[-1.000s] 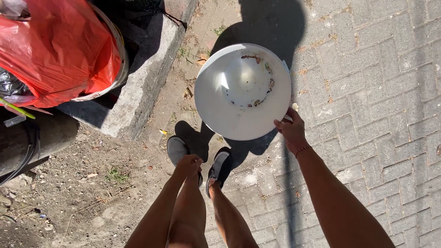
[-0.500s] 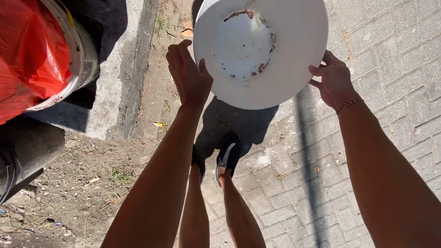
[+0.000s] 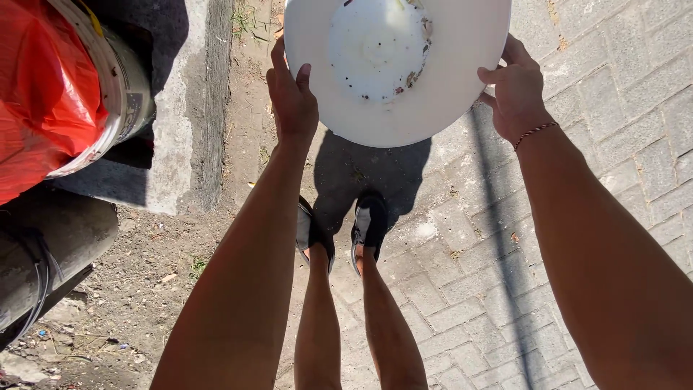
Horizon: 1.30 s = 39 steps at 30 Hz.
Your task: Filling and rinsing a plastic bucket at an outdoor water tap.
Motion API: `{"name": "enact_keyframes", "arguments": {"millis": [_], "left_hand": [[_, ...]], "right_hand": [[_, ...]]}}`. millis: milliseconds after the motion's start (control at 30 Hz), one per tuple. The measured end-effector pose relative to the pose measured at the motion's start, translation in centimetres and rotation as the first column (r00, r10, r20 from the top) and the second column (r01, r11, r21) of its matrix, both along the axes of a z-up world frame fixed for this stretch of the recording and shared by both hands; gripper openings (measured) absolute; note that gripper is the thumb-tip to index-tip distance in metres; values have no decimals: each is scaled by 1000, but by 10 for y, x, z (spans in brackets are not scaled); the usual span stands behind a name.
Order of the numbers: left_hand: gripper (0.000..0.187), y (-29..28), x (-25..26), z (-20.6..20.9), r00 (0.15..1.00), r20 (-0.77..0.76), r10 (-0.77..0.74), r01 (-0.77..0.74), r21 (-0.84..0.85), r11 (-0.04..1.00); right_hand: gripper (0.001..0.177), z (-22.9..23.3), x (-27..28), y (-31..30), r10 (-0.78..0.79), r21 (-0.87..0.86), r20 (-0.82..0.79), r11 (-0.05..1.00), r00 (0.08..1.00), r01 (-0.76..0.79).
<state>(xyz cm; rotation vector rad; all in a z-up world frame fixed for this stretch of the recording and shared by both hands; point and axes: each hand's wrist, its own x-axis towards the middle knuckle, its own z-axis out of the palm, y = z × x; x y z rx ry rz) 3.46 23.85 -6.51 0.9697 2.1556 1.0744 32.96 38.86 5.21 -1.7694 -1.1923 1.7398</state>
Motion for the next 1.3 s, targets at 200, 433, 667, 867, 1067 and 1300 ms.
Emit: {"name": "enact_keyframes", "arguments": {"millis": [200, 433, 667, 867, 1067, 1300], "left_hand": [[48, -15, -25, 30, 873, 441, 210, -129, -206, 970], [52, -20, -38, 51, 927, 336, 165, -175, 1, 985], [75, -62, -31, 31, 991, 133, -2, -28, 227, 974], [94, -65, -47, 37, 946, 318, -55, 80, -67, 994], [94, -66, -47, 52, 972, 224, -63, 55, 41, 998], [104, -97, -25, 6, 946, 317, -63, 6, 179, 984]], "right_hand": [[64, 0, -11, 0, -55, -114, -56, 992, 997, 49], [67, 28, -26, -12, 1, -84, -176, 996, 984, -16], [39, 12, -30, -40, 155, 104, -22, 983, 988, -152], [40, -6, -30, -35, 332, -81, 75, 942, 940, -326], [37, 12, -40, -28, 365, -24, 104, 931, 925, -364], [34, -3, -39, -54, 393, 122, 376, 877, 839, -465]]}}
